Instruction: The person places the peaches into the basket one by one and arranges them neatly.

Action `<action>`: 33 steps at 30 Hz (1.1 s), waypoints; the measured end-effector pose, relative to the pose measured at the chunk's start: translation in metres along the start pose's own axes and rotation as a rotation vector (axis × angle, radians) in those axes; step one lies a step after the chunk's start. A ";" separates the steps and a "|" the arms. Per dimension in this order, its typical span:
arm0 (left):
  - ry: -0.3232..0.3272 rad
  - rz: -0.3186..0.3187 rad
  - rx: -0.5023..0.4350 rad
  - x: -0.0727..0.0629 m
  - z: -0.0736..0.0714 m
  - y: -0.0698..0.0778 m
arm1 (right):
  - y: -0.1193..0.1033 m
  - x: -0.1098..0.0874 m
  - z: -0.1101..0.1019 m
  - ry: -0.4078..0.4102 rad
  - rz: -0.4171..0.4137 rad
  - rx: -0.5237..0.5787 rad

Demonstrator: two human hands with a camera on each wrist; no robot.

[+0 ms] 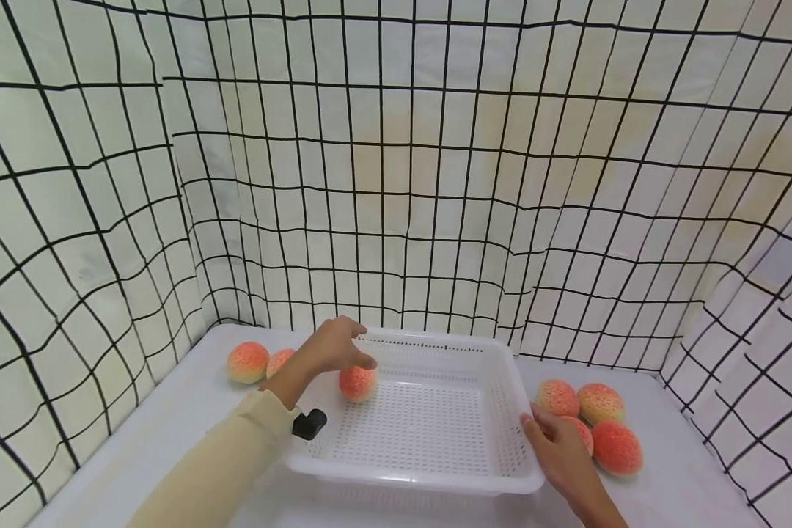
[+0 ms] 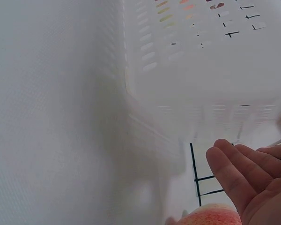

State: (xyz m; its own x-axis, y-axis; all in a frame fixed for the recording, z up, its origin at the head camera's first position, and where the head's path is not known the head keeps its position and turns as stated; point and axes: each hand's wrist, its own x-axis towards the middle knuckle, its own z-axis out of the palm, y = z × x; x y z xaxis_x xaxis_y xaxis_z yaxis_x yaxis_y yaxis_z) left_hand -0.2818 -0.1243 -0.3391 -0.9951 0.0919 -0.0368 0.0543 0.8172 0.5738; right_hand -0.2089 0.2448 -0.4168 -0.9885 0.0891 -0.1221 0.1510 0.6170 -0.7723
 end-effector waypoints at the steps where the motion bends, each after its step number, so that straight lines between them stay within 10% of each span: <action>1: 0.003 0.003 -0.021 -0.001 -0.004 -0.001 | 0.001 0.001 0.000 0.000 0.003 -0.001; 19: 0.072 -0.056 -0.094 -0.014 -0.075 -0.085 | 0.004 0.000 -0.004 -0.014 0.001 0.007; 33: 0.077 -0.191 -0.126 -0.033 -0.086 -0.174 | 0.002 0.001 -0.002 -0.026 0.028 0.023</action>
State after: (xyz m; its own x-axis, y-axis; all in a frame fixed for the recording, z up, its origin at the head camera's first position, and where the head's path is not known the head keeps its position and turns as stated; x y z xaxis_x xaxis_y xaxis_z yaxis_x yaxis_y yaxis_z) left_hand -0.2659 -0.3185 -0.3672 -0.9899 -0.1052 -0.0951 -0.1418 0.7379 0.6598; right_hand -0.2097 0.2474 -0.4173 -0.9835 0.0854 -0.1598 0.1789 0.5966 -0.7823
